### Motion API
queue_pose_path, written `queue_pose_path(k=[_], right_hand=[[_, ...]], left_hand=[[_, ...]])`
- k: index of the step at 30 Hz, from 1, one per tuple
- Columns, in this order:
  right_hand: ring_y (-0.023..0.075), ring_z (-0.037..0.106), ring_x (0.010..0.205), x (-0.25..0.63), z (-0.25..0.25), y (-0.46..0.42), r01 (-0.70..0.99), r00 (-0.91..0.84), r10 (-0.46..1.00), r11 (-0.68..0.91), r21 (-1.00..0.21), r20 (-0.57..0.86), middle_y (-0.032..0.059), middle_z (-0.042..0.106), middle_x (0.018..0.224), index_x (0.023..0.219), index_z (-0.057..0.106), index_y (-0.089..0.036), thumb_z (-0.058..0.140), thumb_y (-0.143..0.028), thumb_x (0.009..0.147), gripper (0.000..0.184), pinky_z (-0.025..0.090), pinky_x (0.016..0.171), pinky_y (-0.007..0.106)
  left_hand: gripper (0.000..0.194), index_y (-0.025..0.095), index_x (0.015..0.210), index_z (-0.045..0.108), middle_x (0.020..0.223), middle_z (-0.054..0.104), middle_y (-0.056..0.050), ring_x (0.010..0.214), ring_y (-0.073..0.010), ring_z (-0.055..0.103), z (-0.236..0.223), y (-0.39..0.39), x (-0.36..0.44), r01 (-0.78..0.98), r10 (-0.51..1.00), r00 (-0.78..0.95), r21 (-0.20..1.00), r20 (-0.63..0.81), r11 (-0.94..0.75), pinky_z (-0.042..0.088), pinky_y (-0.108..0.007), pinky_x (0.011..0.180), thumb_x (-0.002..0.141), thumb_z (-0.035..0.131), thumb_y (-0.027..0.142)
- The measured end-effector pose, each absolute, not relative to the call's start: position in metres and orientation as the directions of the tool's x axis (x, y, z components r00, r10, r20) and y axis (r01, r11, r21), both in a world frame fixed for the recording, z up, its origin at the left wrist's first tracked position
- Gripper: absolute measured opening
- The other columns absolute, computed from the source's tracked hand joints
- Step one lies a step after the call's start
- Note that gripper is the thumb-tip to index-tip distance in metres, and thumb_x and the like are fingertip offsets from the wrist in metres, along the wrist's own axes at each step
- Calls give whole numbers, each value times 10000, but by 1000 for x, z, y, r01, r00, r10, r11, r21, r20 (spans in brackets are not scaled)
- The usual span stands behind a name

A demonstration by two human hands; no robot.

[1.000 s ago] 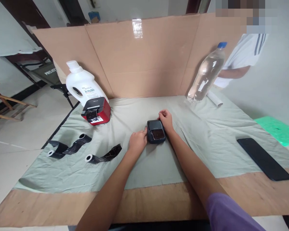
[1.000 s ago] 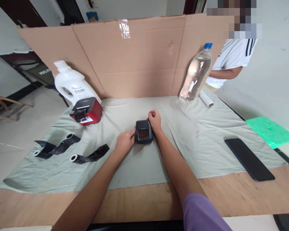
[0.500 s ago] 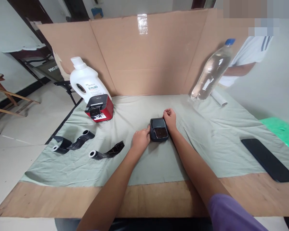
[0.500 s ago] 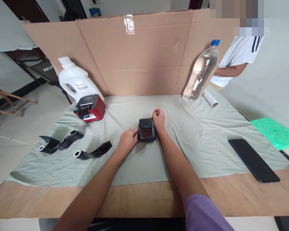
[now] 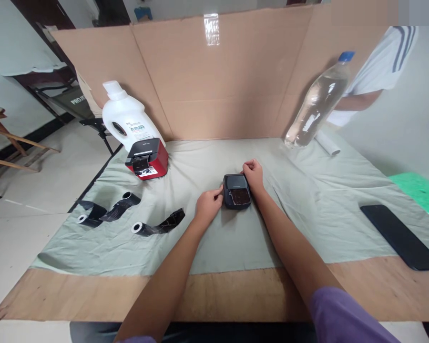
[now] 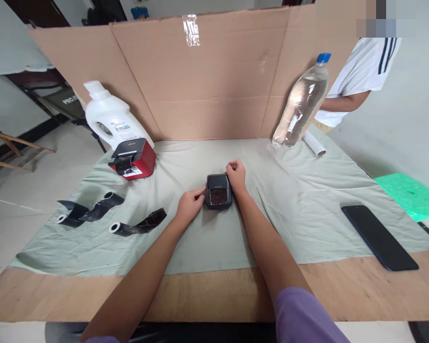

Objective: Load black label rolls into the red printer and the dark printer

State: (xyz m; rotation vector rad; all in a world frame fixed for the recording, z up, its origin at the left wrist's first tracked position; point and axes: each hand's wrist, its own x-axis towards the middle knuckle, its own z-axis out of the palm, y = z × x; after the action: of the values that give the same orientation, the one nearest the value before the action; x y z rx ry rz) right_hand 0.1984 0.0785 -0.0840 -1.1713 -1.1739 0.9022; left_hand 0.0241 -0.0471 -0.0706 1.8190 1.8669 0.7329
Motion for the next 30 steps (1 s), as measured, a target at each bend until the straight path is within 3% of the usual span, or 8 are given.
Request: queue_pose_path(k=[7, 16, 26, 30], right_hand=[[164, 589, 528, 199, -86, 81, 50, 211, 955, 201, -978, 207, -55, 562, 579, 815, 488, -246, 545, -274, 721, 113, 440, 558, 300], [162, 575, 536, 199, -88, 84, 66, 202, 956, 205, -977, 214, -62, 537, 568, 832, 479, -249, 539, -269, 731, 119, 447, 564, 302], [161, 547, 546, 198, -84, 82, 92, 207, 954, 202, -975, 218, -52, 539, 584, 831, 489, -245, 546, -277, 766, 92, 420, 573, 299], [162, 528, 557, 197, -83, 79, 116, 237, 941, 218, -969, 240, -47, 518, 569, 803, 489, -250, 501, -363, 860, 127, 415, 593, 304]], left_hand=[[402, 225, 1256, 727, 1023, 793, -36, 787, -149, 676, -76, -42, 20, 592, 989, -101, 805, 107, -27, 535, -269, 808, 886, 574, 192], [398, 164, 1242, 707, 1138, 776, -74, 668, -105, 607, -74, -42, 20, 347, 974, -165, 933, 157, -92, 549, -243, 693, 868, 569, 174], [391, 168, 1237, 706, 1150, 773, -82, 808, -150, 723, -77, -42, 21, 388, 977, -143, 917, 161, -94, 594, -288, 787, 876, 560, 131], [432, 180, 1225, 725, 1202, 755, -54, 1074, -185, 735, -73, -44, 21, 469, 987, -86, 880, 136, -80, 572, -301, 981, 846, 545, 75]])
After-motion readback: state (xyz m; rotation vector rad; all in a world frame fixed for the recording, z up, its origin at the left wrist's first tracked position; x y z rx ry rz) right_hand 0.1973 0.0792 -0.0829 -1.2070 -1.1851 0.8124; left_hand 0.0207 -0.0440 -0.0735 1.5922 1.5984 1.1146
